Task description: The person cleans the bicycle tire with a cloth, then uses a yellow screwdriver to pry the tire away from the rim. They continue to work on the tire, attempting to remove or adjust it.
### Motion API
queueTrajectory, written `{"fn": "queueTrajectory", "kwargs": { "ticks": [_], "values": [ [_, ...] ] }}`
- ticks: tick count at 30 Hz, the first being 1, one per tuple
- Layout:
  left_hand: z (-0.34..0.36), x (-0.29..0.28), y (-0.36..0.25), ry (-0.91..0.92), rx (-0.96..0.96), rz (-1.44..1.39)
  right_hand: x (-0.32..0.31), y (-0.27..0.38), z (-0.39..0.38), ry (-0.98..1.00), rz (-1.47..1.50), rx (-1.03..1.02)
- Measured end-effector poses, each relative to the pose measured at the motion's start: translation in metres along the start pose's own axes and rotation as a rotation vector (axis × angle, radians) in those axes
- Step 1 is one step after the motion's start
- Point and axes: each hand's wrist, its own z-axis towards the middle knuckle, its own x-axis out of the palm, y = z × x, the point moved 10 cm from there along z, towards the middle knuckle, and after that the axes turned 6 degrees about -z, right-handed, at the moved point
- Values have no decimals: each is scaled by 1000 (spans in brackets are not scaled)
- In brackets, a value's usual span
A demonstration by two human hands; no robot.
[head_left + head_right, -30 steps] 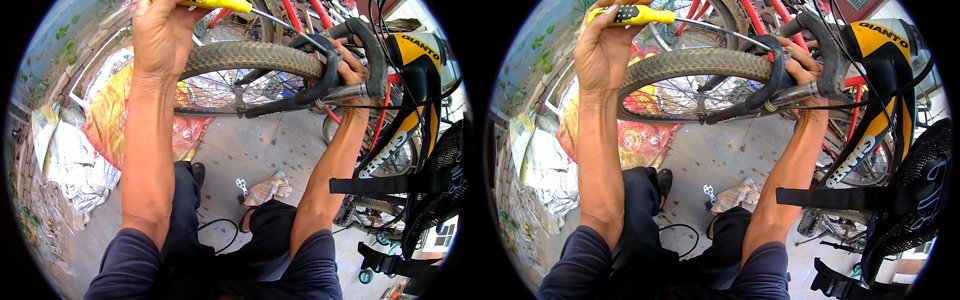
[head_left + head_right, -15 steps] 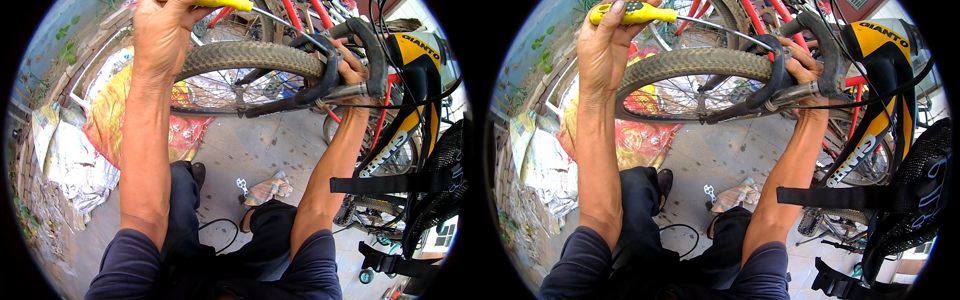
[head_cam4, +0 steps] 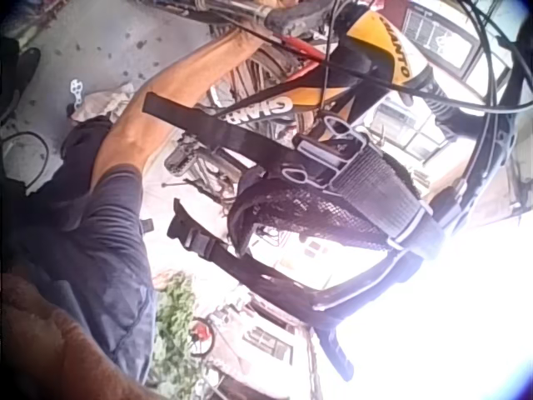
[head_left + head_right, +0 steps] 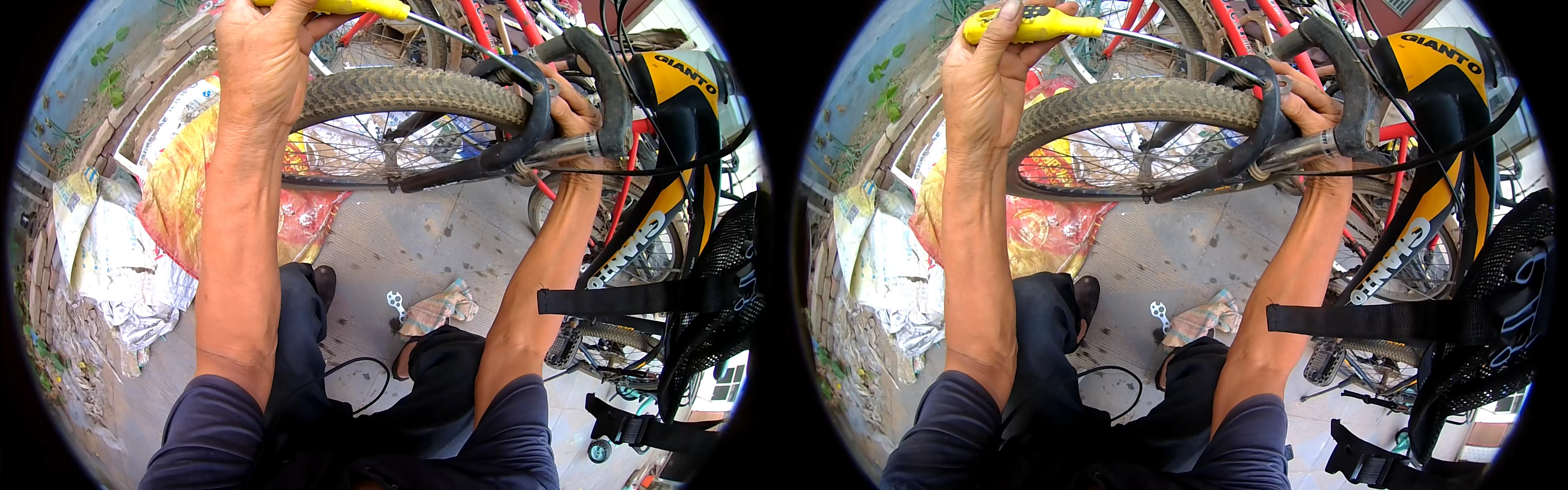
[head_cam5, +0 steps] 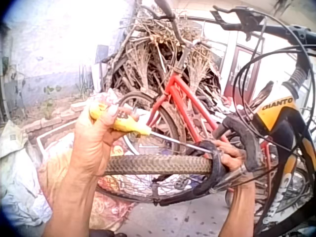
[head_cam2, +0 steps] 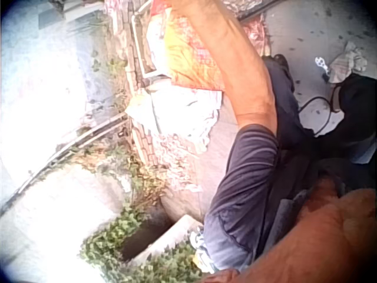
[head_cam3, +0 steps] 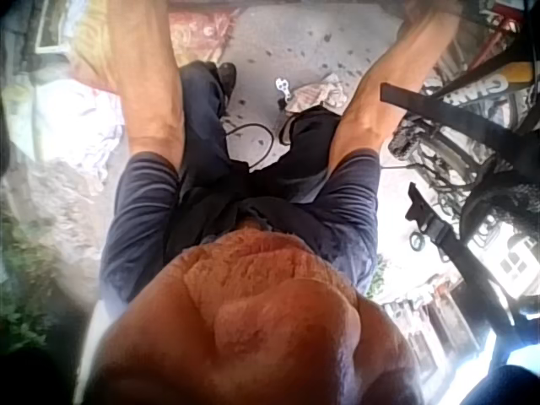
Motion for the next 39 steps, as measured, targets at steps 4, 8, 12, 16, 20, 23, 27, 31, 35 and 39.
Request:
{"fn": "queueTrajectory", "kwargs": {
  "ticks": [4,8,12,16,20,23,27,31,35,39],
  "values": [
    [-4,12,-8,20,47,10,-4,-5,1,-2,3,2],
    [-5,17,-14,-84,45,77,-2,-7,2,13,10,5],
    [-13,18,-25,-234,18,375,-2,-8,1,41,30,33],
    [-14,3,-35,-232,1,626,-4,-9,2,35,-22,-4],
    [-13,-5,-35,-298,160,636,-1,-8,1,19,8,-13],
    [-13,-8,-31,-339,140,565,-2,-9,1,25,24,24],
    [-9,-13,-26,-258,89,521,-4,-9,0,20,0,25],
    [-8,-7,-27,-194,175,511,-3,-7,2,21,-4,5],
    [-5,-13,-25,-137,171,489,-2,-5,1,-2,1,16],
    [-9,-22,-6,-384,-119,492,-3,-3,3,22,-45,-41]
  ]
}}
